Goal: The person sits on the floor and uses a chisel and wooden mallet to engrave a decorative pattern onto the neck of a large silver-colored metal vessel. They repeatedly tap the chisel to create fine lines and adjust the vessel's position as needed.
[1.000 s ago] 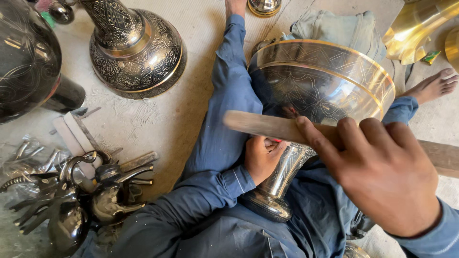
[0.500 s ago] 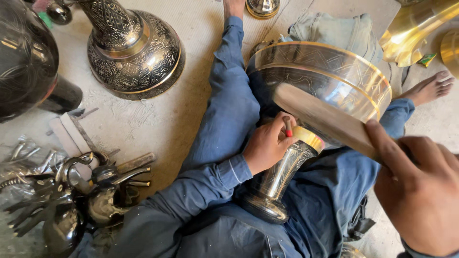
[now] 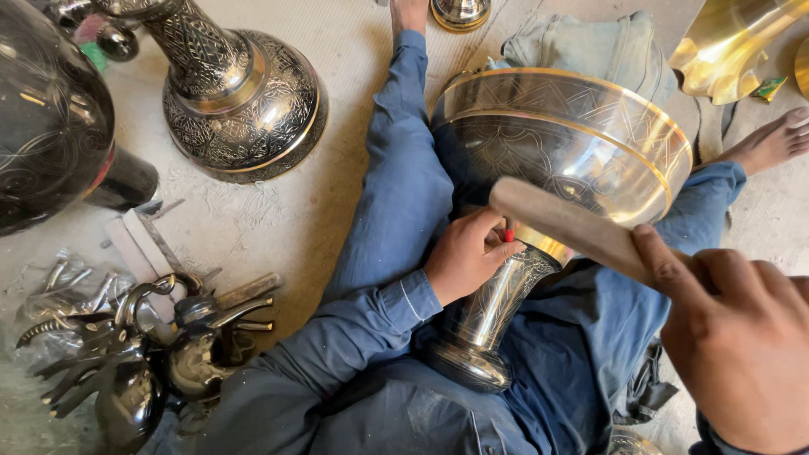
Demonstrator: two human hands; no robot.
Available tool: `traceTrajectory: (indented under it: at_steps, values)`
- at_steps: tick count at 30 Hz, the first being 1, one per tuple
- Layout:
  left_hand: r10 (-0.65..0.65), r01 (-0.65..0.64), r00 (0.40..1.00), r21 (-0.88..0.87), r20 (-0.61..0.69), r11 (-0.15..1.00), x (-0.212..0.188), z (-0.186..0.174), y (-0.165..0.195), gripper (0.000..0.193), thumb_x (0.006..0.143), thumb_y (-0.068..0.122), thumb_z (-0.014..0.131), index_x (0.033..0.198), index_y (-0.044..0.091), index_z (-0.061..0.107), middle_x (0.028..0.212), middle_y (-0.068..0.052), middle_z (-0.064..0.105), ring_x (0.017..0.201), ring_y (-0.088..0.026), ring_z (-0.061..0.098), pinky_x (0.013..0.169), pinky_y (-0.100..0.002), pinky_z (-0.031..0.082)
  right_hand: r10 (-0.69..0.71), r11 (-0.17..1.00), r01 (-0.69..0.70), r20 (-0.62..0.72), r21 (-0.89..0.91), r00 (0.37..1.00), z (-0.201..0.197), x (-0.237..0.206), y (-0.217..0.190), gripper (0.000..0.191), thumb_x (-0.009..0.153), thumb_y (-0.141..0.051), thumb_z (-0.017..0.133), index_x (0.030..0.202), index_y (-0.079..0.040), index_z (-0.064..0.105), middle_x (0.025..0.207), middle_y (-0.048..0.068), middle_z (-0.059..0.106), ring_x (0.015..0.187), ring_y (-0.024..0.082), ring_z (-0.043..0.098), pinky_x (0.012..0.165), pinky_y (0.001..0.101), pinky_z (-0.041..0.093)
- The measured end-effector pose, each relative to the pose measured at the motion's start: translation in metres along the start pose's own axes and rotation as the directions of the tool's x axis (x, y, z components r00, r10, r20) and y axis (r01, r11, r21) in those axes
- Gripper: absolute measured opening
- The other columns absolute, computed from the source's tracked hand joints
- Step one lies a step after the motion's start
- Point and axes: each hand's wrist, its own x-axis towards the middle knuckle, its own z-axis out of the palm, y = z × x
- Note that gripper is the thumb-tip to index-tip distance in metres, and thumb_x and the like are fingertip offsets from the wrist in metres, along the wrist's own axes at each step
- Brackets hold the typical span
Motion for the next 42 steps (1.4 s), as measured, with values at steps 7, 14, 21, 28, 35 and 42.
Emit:
traceTrajectory:
  at_steps: [7,14,21,28,35,42]
  values:
    - [-0.06,0.069,0.991,-0.073,0.118,0.995,0.019,-0.001,0.004,0.03,0.082,0.008,0.081,0.104,0.003,0.062,0.085,-0.01,0.073,0.079,-0.023,0.077,0.069,-0.033,0.059,0.111,0.988,-0.104,0.053,-0.115,0.992,0.014,-0.024,0.009,0.061,0.09,0.001,0.069,0.144,-0.025,0.074,0.092,0.002,0.064,0.079,0.019,0.063,0.079,0.0301,0.052]
    - [0.088,-0.12,0.969,0.13,0.23,0.984,0.04,-0.002,0.008,0.048,0.074,0.011,0.085,0.117,0.009,0.064,0.094,-0.015,0.074,0.088,-0.034,0.073,0.074,-0.043,0.057,0.269,0.962,-0.265,0.06,-0.069,0.961,0.031,-0.066,0.015,0.062,0.082,-0.002,0.074,0.141,-0.021,0.077,0.094,0.004,0.071,0.076,0.021,0.069,0.077,0.0337,0.055]
    - [0.254,-0.34,0.856,0.12,0.449,0.933,0.056,0.008,0.01,0.062,0.076,0.015,0.086,0.132,0.013,0.058,0.102,-0.017,0.074,0.098,-0.041,0.07,0.08,-0.049,0.055,0.524,0.804,-0.516,0.06,0.296,0.85,0.042,-0.099,-0.01,0.061,0.079,0.003,0.074,0.139,-0.005,0.073,0.09,0.012,0.068,0.077,0.021,0.071,0.078,0.0328,0.057]
    - [0.234,-0.402,0.715,0.115,0.659,0.908,0.071,0.008,0.013,0.066,0.076,0.015,0.086,0.135,0.018,0.056,0.096,-0.014,0.074,0.094,-0.038,0.072,0.08,-0.048,0.055,0.654,0.651,-0.572,0.014,0.5,0.756,0.064,-0.113,-0.038,0.055,0.081,0.011,0.072,0.137,0.006,0.068,0.09,0.019,0.066,0.08,0.021,0.07,0.077,0.0298,0.055]
    - [0.22,-0.381,0.711,0.103,0.668,0.919,0.074,0.009,0.016,0.067,0.07,0.014,0.089,0.13,0.022,0.062,0.088,-0.012,0.074,0.086,-0.036,0.073,0.074,-0.045,0.056,0.607,0.702,-0.549,0.02,0.454,0.794,0.068,-0.134,-0.03,0.059,0.08,0.012,0.073,0.138,0.004,0.068,0.099,0.02,0.068,0.084,0.022,0.07,0.08,0.031,0.056]
    - [0.188,-0.381,0.667,0.114,0.721,0.918,0.082,0.015,0.012,0.057,0.066,0.013,0.091,0.116,0.016,0.063,0.086,-0.009,0.074,0.084,-0.035,0.073,0.072,-0.045,0.055,0.704,0.582,-0.605,0.036,0.542,0.709,0.09,-0.152,-0.032,0.055,0.083,0.009,0.073,0.138,0.003,0.069,0.095,0.017,0.067,0.083,0.022,0.069,0.078,0.03,0.055]
